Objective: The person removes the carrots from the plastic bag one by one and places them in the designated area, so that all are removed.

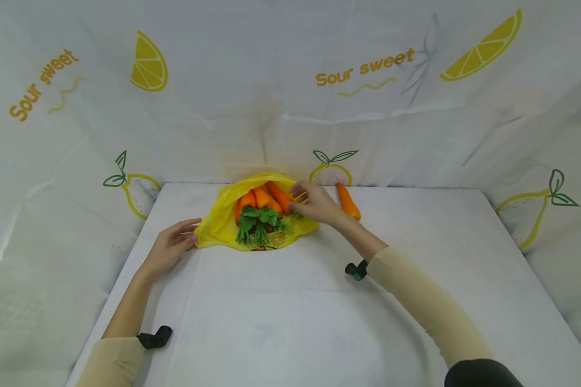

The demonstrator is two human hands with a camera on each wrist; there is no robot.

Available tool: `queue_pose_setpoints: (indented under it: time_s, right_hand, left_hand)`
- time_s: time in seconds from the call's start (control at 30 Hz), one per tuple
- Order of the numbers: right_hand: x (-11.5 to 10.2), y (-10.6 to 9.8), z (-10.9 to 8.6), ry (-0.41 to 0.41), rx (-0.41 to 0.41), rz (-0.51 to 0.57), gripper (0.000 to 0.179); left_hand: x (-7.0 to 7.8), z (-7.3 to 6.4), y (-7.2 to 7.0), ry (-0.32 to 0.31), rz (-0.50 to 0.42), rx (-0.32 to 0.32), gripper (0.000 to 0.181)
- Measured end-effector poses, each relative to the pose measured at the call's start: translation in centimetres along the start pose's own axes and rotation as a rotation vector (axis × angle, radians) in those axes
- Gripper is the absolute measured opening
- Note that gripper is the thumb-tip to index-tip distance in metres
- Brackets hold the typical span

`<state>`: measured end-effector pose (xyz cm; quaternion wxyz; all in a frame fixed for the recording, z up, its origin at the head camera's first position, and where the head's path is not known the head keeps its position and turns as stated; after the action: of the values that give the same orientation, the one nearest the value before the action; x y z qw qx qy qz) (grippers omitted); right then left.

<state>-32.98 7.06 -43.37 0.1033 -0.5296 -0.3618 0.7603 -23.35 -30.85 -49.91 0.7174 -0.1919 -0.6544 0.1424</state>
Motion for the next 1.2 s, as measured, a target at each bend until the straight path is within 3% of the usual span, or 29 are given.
queue_pose_setpoints:
  time_s: [0.5,1.2]
  right_hand:
    - [1.0,1.9,1.3,0.038,-0.028,-0.140,0.045]
    - [1.3,2.9,1.8,0.067,-0.054,-0.215,0.053]
  left_hand:
    - [-0.1,0.0,-0.1,-0.027,-0.001,0.001,0.050]
    - [-0.4,0.0,0.0,-0.024,0.003,0.004,0.049]
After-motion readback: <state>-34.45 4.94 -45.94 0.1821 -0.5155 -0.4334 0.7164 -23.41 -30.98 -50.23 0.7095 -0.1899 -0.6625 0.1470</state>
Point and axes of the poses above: each hand's wrist, its own z-axis towards the middle knuckle, its own y-axis out of the palm, x = y × z, the point moved 6 cm from there along z, towards the middle knuckle, and after that the axes turned 5 degrees about x, right-handed, at the moved point
